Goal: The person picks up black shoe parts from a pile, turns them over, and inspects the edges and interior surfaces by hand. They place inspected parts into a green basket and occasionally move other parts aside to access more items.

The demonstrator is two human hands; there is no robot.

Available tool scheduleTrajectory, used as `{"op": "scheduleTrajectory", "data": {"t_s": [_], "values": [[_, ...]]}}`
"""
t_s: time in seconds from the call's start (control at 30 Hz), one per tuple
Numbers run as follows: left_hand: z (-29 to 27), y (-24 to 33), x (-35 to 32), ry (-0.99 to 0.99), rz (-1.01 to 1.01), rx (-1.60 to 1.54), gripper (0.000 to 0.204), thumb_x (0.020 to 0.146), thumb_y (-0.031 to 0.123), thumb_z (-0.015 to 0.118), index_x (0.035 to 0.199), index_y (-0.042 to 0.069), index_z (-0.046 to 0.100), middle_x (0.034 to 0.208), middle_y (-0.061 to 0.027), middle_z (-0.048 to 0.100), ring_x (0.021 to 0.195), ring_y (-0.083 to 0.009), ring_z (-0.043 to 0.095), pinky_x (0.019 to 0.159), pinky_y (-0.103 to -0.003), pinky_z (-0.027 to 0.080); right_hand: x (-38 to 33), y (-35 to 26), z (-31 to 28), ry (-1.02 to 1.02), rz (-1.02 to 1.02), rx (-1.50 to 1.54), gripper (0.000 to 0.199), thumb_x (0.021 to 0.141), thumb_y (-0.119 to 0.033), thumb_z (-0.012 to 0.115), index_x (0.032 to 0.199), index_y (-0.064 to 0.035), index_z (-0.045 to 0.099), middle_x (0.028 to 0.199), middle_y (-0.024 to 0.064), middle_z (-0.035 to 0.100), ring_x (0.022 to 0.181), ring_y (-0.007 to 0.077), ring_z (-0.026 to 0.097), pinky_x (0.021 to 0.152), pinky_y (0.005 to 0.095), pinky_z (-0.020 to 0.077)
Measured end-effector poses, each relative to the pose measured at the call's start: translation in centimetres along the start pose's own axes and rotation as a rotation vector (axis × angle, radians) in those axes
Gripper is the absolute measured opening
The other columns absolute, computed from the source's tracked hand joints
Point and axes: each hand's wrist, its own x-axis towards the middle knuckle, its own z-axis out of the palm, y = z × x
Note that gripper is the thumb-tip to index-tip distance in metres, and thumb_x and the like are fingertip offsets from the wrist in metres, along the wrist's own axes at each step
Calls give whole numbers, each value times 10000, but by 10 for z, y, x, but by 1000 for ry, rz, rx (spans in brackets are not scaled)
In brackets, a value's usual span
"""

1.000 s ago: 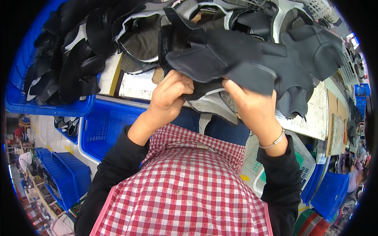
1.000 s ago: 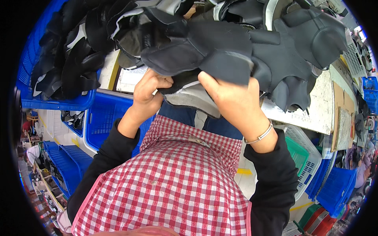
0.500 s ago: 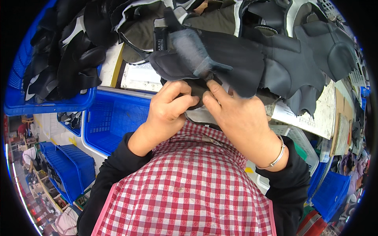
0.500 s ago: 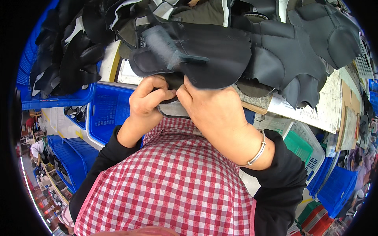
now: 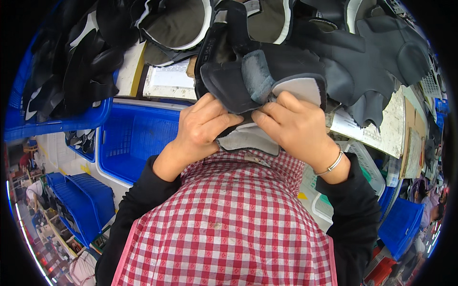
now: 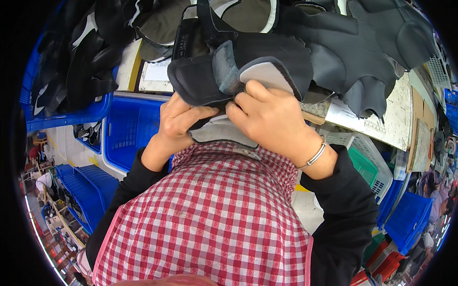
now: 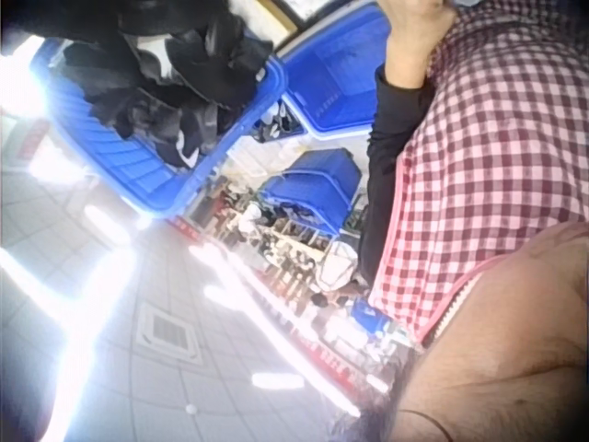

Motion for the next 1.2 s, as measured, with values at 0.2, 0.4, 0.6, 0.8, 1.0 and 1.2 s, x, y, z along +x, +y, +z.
{"op": "scheduleTrajectory", "data": {"t_s": [0.2, 0.4, 0.6, 0.8, 1.0, 1.2], "values": [[1, -1, -1, 102, 169, 63, 245, 565, 69, 759, 809, 60, 751, 830, -33, 702, 800, -232, 684, 561, -304, 516, -7, -6, -2, 26, -8, 19, 214, 688, -164, 711, 899, -136, 731, 894, -39, 689, 787, 133, 608, 620, 257, 501], [-6, -3, 3, 96, 260, 105, 265, 556, 124, 746, 812, 59, 765, 700, 0, 582, 697, -178, 608, 496, -281, 448, -5, -4, -9, 77, 4, -2, 199, 670, -165, 712, 863, -121, 721, 838, -24, 661, 811, 139, 612, 625, 266, 480], [-23, -5, 12, 112, 321, 170, 296, 568, 161, 711, 840, 57, 765, 689, -16, 538, 690, -185, 589, 495, -293, 432, -2, -3, -17, 115, -11, 20, 156, 665, -162, 695, 812, -112, 680, 748, -13, 597, 790, 144, 597, 610, 273, 455], [-32, 0, 33, 11, 206, 91, 333, 586, 185, 799, 861, 9, 735, 760, -107, 563, 729, -309, 569, 649, -401, 468, -19, -4, -25, -17, 77, 370, 209, 666, -157, 693, 781, -50, 556, 763, 86, 569, 792, 263, 554, 681, 378, 495], [-41, 18, 55, -106, 69, 55, 277, 584, -79, 694, 854, -31, 656, 749, -122, 416, 741, -303, 480, 635, -392, 374, -6, -6, -6, 173, 107, -2, 145, 643, -241, 686, 657, -98, 663, 584, 21, 639, 671, 220, 634, 559, 353, 495], [-53, 9, 54, -240, 47, 16, 336, 560, -113, 635, 884, -28, 654, 784, -129, 465, 778, -304, 508, 663, -370, 396, -8, 5, 20, 176, 77, 60, 158, 610, -277, 722, 633, -126, 680, 576, 29, 639, 625, 245, 671, 529, 392, 492]]}}
